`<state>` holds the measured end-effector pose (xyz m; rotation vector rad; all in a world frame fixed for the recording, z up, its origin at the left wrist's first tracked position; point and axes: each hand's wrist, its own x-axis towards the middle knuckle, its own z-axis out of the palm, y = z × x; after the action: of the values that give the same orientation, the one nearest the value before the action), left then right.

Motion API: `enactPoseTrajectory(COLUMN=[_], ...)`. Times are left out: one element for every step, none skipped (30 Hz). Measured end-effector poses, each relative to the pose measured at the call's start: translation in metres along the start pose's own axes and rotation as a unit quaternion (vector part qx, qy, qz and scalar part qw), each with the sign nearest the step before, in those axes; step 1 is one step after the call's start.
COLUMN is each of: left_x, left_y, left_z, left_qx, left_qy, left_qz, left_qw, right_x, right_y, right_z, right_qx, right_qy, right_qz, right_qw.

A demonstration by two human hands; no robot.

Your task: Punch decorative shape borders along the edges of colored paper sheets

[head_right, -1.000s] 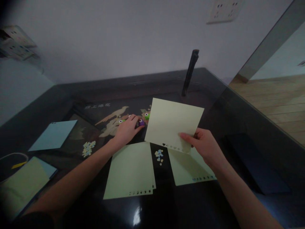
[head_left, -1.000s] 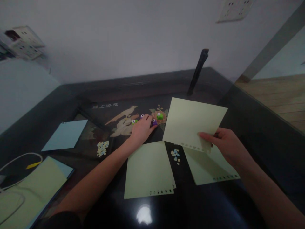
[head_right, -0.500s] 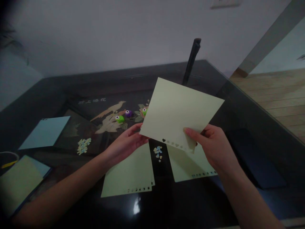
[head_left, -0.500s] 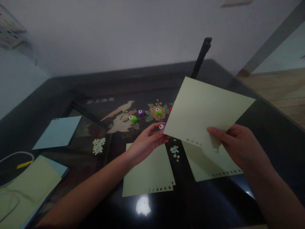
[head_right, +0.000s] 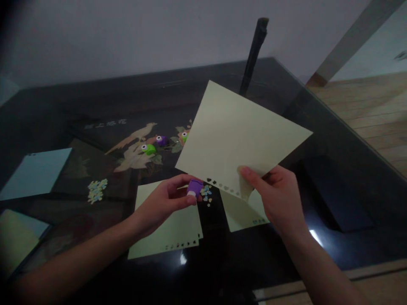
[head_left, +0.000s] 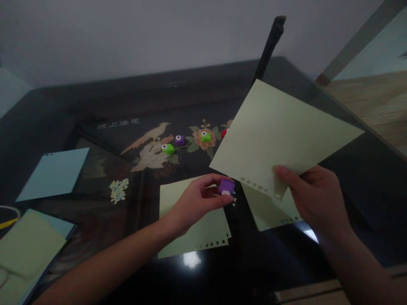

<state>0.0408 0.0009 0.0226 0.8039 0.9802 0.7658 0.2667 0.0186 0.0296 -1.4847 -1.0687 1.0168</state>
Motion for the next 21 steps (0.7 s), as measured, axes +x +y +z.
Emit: enactPoseTrajectory(left_x=[-0.001, -0.001, -0.001, -0.002, -0.002, -0.002, -0.002, -0.002, -0.002, -0.003, -0.003, -0.003, -0.002, -0.002, -0.002, -0.002, -0.002, -0.001, -0.001, -0.001, -0.001], left_y=[0.0, 0.0, 0.0, 0.001, 0.001, 0.001, 0.001, 0.0, 0.0, 0.0, 0.0, 0.0, -0.001, -0.001, -0.001, -0.002, -0.002, -0.002, -0.003, -0.004, -0.004], left_z=[0.0, 0.001, 0.001, 0.001, 0.001, 0.001, 0.001, 0.001, 0.001, 0.001, 0.001, 0.001, 0.001, 0.001, 0.001, 0.001, 0.001, 0.001, 0.001, 0.001, 0.001], left_qx=[0.008, 0.013, 0.015, 0.016, 0.014, 0.012, 0.009, 0.009, 0.009, 0.008, 0.007, 0.005, 0.001, -0.003, -0.006, -0.008, -0.007, -0.007, -0.006, -0.006, -0.006], left_qy=[0.005, 0.011, 0.016, 0.02, 0.023, 0.026, 0.026, 0.026, 0.026, 0.027, 0.03, 0.033, 0.035, 0.036, 0.036, 0.035, 0.036, 0.037, 0.04, 0.042, 0.043], left_qz=[-0.001, -0.001, -0.001, -0.003, -0.003, -0.002, 0.0, 0.002, 0.002, 0.004, 0.003, -0.001, -0.006, -0.009, -0.01, -0.01, -0.008, -0.006, -0.004, -0.004, -0.005], left_qw=[1.0, 1.0, 1.0, 1.0, 1.0, 1.0, 1.0, 1.0, 1.0, 1.0, 1.0, 0.999, 0.999, 0.999, 0.999, 0.999, 0.999, 0.999, 0.999, 0.999, 0.999], right_x=[-0.003, -0.006, -0.008, -0.01, -0.011, -0.012, -0.012, -0.013, -0.013, -0.013, -0.013, -0.013, -0.013, -0.013, -0.014, -0.014, -0.014, -0.015, -0.015, -0.016, -0.016], right_y=[-0.001, -0.003, -0.004, -0.005, -0.006, -0.007, -0.008, -0.008, -0.009, -0.009, -0.009, -0.009, -0.009, -0.009, -0.009, -0.008, -0.008, -0.007, -0.006, -0.005, -0.004], right_z=[0.002, 0.003, 0.004, 0.005, 0.005, 0.005, 0.004, 0.004, 0.003, 0.003, 0.002, 0.002, 0.002, 0.002, 0.002, 0.002, 0.003, 0.003, 0.003, 0.002, 0.002], right_qx=[-0.022, -0.043, -0.062, -0.077, -0.09, -0.1, -0.109, -0.115, -0.121, -0.126, -0.131, -0.137, -0.143, -0.146, -0.147, -0.145, -0.142, -0.139, -0.138, -0.139, -0.145], right_qy=[0.008, 0.016, 0.022, 0.028, 0.029, 0.03, 0.029, 0.026, 0.023, 0.023, 0.021, 0.019, 0.015, 0.013, 0.01, 0.009, 0.007, 0.01, 0.01, 0.015, 0.02], right_qz=[-0.01, -0.02, -0.028, -0.034, -0.037, -0.039, -0.038, -0.039, -0.04, -0.044, -0.049, -0.056, -0.062, -0.069, -0.075, -0.08, -0.083, -0.087, -0.089, -0.092, -0.094], right_qw=[1.0, 0.999, 0.997, 0.996, 0.995, 0.994, 0.993, 0.992, 0.992, 0.991, 0.99, 0.989, 0.988, 0.987, 0.986, 0.986, 0.986, 0.986, 0.986, 0.986, 0.985])
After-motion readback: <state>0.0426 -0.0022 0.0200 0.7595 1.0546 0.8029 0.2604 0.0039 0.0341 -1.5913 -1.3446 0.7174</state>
